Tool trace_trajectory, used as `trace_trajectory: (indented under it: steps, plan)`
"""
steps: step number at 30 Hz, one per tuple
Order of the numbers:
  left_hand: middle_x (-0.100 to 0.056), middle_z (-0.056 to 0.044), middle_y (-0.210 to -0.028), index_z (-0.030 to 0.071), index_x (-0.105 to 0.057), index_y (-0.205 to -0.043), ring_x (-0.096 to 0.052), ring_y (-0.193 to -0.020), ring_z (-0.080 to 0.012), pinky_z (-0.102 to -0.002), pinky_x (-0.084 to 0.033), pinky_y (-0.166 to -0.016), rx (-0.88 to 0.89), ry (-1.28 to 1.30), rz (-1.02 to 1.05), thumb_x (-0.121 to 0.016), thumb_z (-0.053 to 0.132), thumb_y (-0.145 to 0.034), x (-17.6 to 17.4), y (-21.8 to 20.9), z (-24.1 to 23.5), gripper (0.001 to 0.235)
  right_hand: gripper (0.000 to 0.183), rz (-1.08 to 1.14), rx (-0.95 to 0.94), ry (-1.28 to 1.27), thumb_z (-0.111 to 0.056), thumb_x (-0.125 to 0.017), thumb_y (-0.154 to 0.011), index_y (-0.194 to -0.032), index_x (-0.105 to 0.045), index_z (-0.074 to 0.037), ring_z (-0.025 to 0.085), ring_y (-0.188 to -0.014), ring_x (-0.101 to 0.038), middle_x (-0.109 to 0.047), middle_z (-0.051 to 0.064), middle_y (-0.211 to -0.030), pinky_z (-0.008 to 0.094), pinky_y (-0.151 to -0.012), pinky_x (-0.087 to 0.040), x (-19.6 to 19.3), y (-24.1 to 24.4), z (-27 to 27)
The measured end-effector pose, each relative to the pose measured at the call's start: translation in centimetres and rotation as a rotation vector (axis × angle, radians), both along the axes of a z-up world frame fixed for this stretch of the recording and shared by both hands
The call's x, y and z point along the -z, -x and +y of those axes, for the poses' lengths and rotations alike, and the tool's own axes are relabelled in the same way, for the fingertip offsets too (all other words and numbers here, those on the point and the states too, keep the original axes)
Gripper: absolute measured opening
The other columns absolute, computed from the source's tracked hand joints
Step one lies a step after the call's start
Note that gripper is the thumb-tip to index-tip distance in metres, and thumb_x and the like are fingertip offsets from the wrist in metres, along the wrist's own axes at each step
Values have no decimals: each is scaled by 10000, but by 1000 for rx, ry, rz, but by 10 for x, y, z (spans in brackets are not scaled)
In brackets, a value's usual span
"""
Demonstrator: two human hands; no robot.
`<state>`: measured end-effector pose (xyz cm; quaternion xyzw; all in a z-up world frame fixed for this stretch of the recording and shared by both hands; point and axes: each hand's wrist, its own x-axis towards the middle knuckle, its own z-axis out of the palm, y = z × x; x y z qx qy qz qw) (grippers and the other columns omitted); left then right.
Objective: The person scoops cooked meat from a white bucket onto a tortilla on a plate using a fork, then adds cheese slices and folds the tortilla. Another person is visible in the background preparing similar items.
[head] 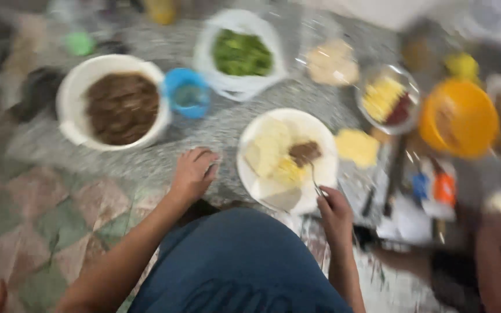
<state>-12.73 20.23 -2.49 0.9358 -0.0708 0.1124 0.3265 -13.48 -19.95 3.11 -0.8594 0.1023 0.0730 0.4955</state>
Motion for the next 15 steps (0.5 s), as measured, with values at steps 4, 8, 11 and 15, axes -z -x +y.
trace_trajectory:
  steps: [4, 8, 11, 15]
  plan:
    - [-686, -73, -1128, 137, -707, -1113, -637, -995, -309, -454, -456, -755, -159, -68, -61, -713, 97, -903, -28, 34, 65, 214, 324, 186, -18, -56, -140, -663, -914, -1230, -737, -137, 141, -727, -495, -616, 28, -868, 299, -688, -404, -8, -21, 60]
    - [-699, -96, -1051, 111, -673, -1075, -692, -970, -346, -464, -526, -805, -285, 32, -197, -710, 17, -896, -20, 54, 138, 205, 348, 139, -354, -4, -117, -677, -935, -1274, -702, -191, 194, -928, -631, -683, 85, -972, 344, -888, -491, -24, -45, 135]
    - [-677, -61, -1062, 145, -703, -1121, -685, -952, -314, -446, -537, -844, -460, 4, -152, -732, 30, -892, -23, 53, 183, 257, 383, 170, -548, 94, -183, -693, -930, -1312, -700, -205, 308, -1132, -705, -764, 159, -1141, 449, -997, -551, -65, -68, 221]
    - [-629, -118, -1106, 75, -666, -1202, -686, -915, -359, -486, -553, -813, -543, -7, -54, -728, 16, -923, -44, 42, 227, 291, 344, 69, -784, 303, -324, -701, -949, -1278, -741, -230, 272, -1180, -703, -771, 76, -1211, 420, -1018, -550, -98, -93, 323]
